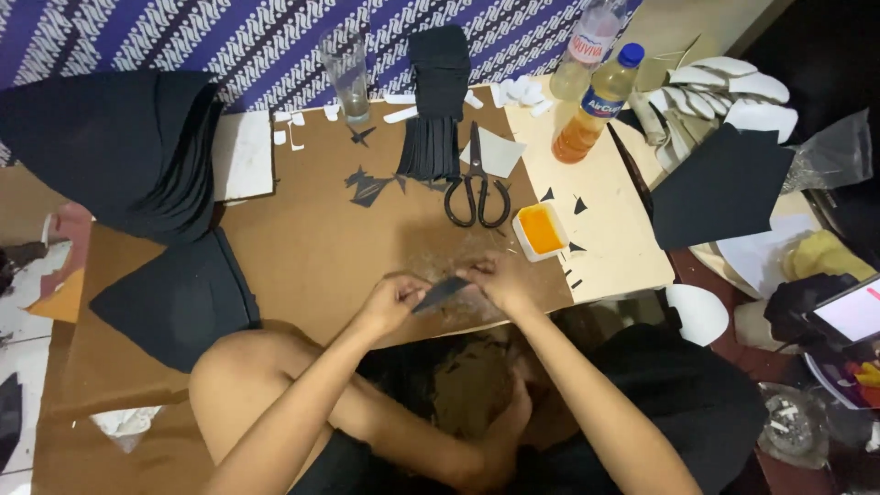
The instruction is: Applying glue to small strips of material and assembling them onto a larger base piece.
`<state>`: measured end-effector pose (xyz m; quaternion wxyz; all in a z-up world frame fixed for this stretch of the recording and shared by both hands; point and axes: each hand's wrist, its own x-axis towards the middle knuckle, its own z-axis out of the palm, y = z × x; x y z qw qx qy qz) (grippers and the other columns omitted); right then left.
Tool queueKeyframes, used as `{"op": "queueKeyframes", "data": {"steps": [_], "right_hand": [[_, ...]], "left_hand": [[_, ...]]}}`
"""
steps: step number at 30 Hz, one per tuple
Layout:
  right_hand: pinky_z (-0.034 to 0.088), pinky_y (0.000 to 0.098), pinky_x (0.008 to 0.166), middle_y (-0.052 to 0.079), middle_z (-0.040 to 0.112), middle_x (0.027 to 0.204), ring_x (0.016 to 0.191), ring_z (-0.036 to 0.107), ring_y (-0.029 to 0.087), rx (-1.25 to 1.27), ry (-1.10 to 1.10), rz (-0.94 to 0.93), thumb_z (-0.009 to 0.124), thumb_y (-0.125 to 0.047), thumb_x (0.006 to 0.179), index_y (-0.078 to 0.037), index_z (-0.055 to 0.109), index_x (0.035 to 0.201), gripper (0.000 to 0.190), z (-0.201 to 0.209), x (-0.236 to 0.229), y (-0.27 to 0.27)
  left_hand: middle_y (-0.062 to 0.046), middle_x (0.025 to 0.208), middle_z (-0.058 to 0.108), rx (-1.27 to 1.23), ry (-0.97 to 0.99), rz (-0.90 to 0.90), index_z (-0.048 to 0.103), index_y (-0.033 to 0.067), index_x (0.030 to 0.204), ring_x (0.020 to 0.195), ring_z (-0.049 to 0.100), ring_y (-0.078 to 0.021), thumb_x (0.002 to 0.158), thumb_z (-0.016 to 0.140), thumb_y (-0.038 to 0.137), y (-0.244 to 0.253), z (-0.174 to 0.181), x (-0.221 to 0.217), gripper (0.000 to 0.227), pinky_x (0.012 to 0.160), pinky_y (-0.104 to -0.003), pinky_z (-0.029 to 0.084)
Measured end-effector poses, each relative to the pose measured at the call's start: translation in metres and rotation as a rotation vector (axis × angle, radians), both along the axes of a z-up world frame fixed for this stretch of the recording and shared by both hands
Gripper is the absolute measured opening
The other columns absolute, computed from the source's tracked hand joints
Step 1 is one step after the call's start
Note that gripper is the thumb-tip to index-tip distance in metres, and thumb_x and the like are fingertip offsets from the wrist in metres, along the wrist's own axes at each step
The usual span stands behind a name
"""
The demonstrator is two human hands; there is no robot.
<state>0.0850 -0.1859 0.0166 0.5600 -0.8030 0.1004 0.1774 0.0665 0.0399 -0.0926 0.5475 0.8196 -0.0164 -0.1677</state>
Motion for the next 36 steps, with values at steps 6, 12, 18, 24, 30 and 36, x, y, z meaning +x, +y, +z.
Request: {"op": "queueKeyframes", "data": {"steps": [6, 12, 18, 24, 30, 36], "right_hand": [[0.059, 0.0433, 0.086, -0.002, 0.078, 0.106, 0.106, 0.073, 0.024, -0.660, -0.223, 0.061, 0.077, -0.035, 0.088, -0.025, 0.075, 0.109, 0.023, -0.016, 0.026, -0.002], [0.057, 0.0384, 0.095, 0.001, 0.075, 0.115, 0.114, 0.070, 0.022, -0.740, -0.392, 0.209, 0.074, -0.031, 0.091, -0.029, 0.068, 0.120, 0.029, -0.038, 0.041, 0.000], [0.054, 0.0419, 0.091, 0.011, 0.064, 0.118, 0.114, 0.064, 0.032, -0.858, -0.795, 0.260, 0.080, -0.027, 0.083, -0.018, 0.062, 0.129, 0.049, -0.047, 0.038, -0.015], [0.044, 0.0476, 0.094, 0.014, 0.059, 0.127, 0.122, 0.055, 0.038, -0.831, -0.903, 0.170, 0.072, -0.031, 0.091, -0.013, 0.068, 0.124, 0.038, 0.013, 0.012, -0.062], [0.026, 0.0578, 0.115, 0.014, 0.042, 0.157, 0.150, 0.030, 0.042, -1.138, -0.644, 0.228, 0.044, -0.074, 0.096, -0.032, 0.075, 0.122, 0.058, 0.030, 0.004, -0.125], [0.019, 0.0595, 0.120, 0.012, 0.031, 0.167, 0.155, 0.019, 0.043, -1.191, -0.516, 0.353, 0.043, -0.072, 0.096, -0.035, 0.071, 0.128, 0.056, 0.029, 0.015, -0.112]], "left_hand": [[-0.019, 0.084, 0.075, 0.333, -0.054, 0.088, 0.078, 0.0042, 0.096, 0.086, 0.075, -0.0371, 0.088, 0.076, 0.029, -0.026, 0.007, 0.025, 0.026, 0.070, -0.047, 0.061], [-0.013, 0.084, 0.078, 0.618, -0.027, 0.067, 0.079, 0.0102, 0.087, 0.087, 0.076, -0.0351, 0.087, 0.070, 0.041, -0.047, 0.036, 0.015, 0.033, 0.074, -0.048, 0.061], [-0.007, 0.107, 0.060, 0.879, -0.776, -0.088, 0.064, 0.0190, 0.115, 0.098, 0.066, -0.0296, 0.087, 0.072, 0.029, -0.052, 0.034, 0.000, 0.030, 0.078, -0.041, 0.054], [-0.012, 0.163, 0.036, 0.856, -0.742, -0.546, 0.039, 0.0089, 0.154, 0.150, 0.030, -0.0289, 0.099, 0.056, 0.020, -0.053, 0.057, -0.015, 0.059, 0.115, -0.054, 0.025], [-0.007, 0.135, 0.056, 0.867, -0.775, -0.499, 0.050, 0.0130, 0.136, 0.123, 0.053, -0.0247, 0.088, 0.060, 0.014, -0.055, 0.070, 0.012, 0.049, 0.103, -0.055, 0.039], [-0.008, 0.125, 0.053, 0.813, -0.728, -0.486, 0.061, 0.0170, 0.130, 0.116, 0.048, -0.0257, 0.095, 0.058, 0.017, -0.071, 0.063, 0.039, 0.034, 0.094, -0.047, 0.038]]}}
